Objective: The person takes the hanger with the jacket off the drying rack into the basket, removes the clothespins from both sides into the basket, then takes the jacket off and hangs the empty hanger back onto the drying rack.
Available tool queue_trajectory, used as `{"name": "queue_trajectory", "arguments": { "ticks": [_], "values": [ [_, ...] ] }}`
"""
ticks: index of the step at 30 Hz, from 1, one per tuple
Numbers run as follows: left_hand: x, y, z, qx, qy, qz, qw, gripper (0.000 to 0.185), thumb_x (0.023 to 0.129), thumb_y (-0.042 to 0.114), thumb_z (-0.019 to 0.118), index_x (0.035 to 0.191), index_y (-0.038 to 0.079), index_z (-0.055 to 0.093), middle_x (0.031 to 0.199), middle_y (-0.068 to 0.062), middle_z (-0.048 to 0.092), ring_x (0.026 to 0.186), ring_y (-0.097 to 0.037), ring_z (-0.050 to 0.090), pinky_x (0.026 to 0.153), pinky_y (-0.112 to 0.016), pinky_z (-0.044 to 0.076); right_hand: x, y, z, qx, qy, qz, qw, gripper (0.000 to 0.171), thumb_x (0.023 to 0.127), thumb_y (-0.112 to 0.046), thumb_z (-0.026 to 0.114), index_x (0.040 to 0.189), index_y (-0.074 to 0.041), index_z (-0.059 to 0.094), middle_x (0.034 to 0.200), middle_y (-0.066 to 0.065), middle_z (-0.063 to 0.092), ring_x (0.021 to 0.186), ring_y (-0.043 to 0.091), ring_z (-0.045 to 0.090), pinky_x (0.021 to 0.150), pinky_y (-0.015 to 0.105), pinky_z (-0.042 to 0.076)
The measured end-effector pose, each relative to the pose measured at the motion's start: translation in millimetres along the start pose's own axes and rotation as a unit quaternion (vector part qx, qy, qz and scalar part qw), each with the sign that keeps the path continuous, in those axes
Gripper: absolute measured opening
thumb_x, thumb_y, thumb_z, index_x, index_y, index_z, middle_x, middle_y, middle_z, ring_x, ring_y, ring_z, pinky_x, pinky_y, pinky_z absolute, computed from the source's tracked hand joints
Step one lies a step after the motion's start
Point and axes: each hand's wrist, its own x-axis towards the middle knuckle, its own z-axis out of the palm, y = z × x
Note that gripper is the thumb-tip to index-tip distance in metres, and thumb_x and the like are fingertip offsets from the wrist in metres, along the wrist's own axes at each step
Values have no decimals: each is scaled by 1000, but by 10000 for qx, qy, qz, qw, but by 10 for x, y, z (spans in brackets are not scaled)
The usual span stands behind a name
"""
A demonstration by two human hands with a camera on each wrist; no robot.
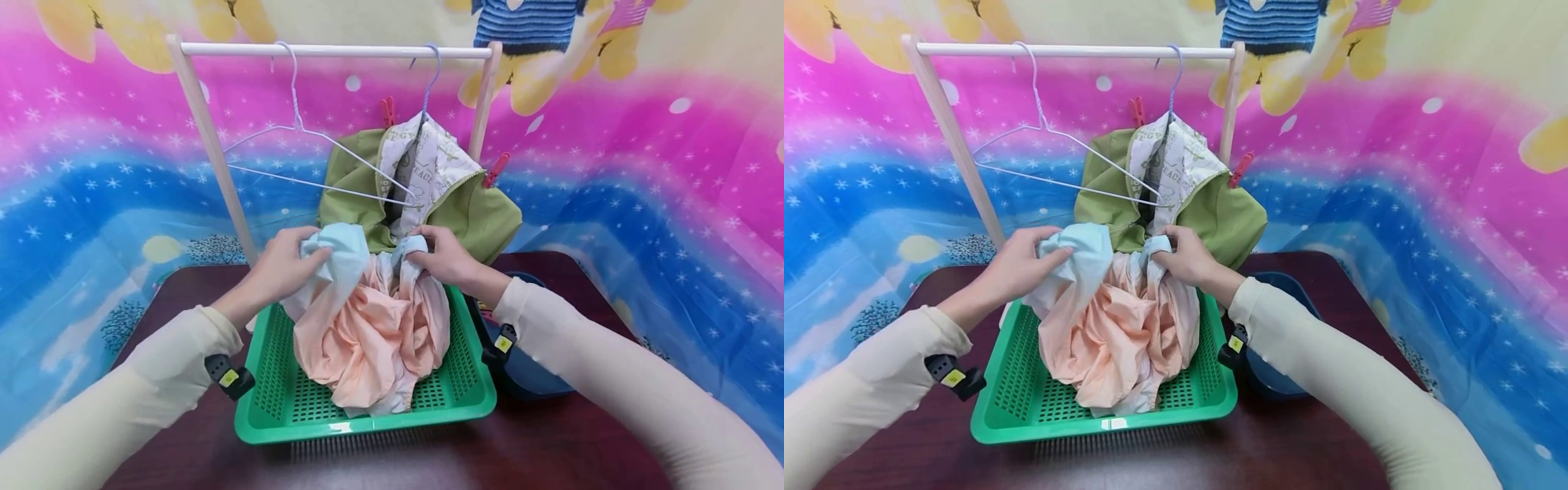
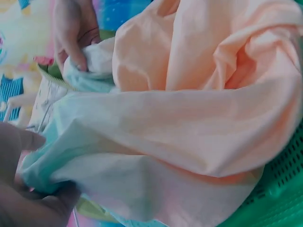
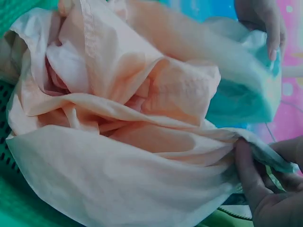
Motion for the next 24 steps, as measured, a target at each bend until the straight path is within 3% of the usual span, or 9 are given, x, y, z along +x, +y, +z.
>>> {"name": "queue_trajectory", "arguments": {
  "ticks": [3,6,9,13,16,17,20,23,24],
  "values": [
    [-76,13,90,243,-764,204,9966,55,102,30,59,148,3,47,138,-22,60,118,-37,63,95,-49,54,-71,-1,27,-299,-432,-241,9983,25,97,-2,60,121,5,62,108,21,68,86,16,62,64,30,56],
    [-148,-11,164,656,-1649,495,9829,67,102,35,58,154,-1,35,155,-26,43,141,-45,45,112,-60,40,-147,4,89,-659,-1186,-444,9898,30,99,-8,61,126,4,60,114,22,68,95,24,67,71,35,59],
    [-205,-39,224,936,-2672,517,9577,74,102,40,57,158,2,28,161,-24,34,148,-45,34,117,-60,32,-220,8,165,-1019,-2109,-407,9713,40,102,-18,59,137,2,55,128,21,66,115,31,66,91,40,58],
    [-268,-60,282,1168,-3858,31,9151,83,100,51,56,163,12,18,168,-17,21,155,-38,21,122,-59,25,-284,9,275,-1471,-3057,68,9407,58,105,-32,55,153,-5,39,148,20,53,136,33,55,111,44,46],
    [-306,-49,349,1393,-4331,-357,8898,84,99,55,57,163,21,16,169,-15,19,156,-34,20,122,-57,26,-300,48,353,-1824,-3377,407,9225,65,104,-40,54,158,-10,33,155,18,46,143,32,47,115,46,42],
    [-315,-49,381,1465,-4472,-489,8810,84,98,56,57,163,25,16,162,-16,34,149,-33,37,118,-56,31,-299,63,378,-1931,-3439,493,9176,67,103,-42,55,158,-11,32,157,17,45,144,31,46,116,46,40],
    [-339,-49,480,1741,-4760,-785,8585,84,95,62,58,162,34,17,161,-10,37,144,-24,42,115,-52,36,-286,114,452,-2253,-3619,654,9022,72,102,-45,56,159,-11,29,161,13,39,149,28,39,119,44,36],
    [-336,-62,590,2027,-4998,-904,8372,87,91,67,59,162,38,17,161,-3,38,145,-20,41,116,-50,36,-271,160,515,-2468,-3721,839,8908,76,101,-47,58,159,-9,28,164,10,33,152,25,33,122,43,32],
    [-331,-65,622,2104,-5031,-895,8334,88,91,68,59,162,38,17,168,1,24,154,-19,26,119,-47,31,-268,175,534,-2536,-3761,900,8867,77,101,-48,57,160,-8,27,165,9,32,153,24,31,122,42,32]
  ]
}}
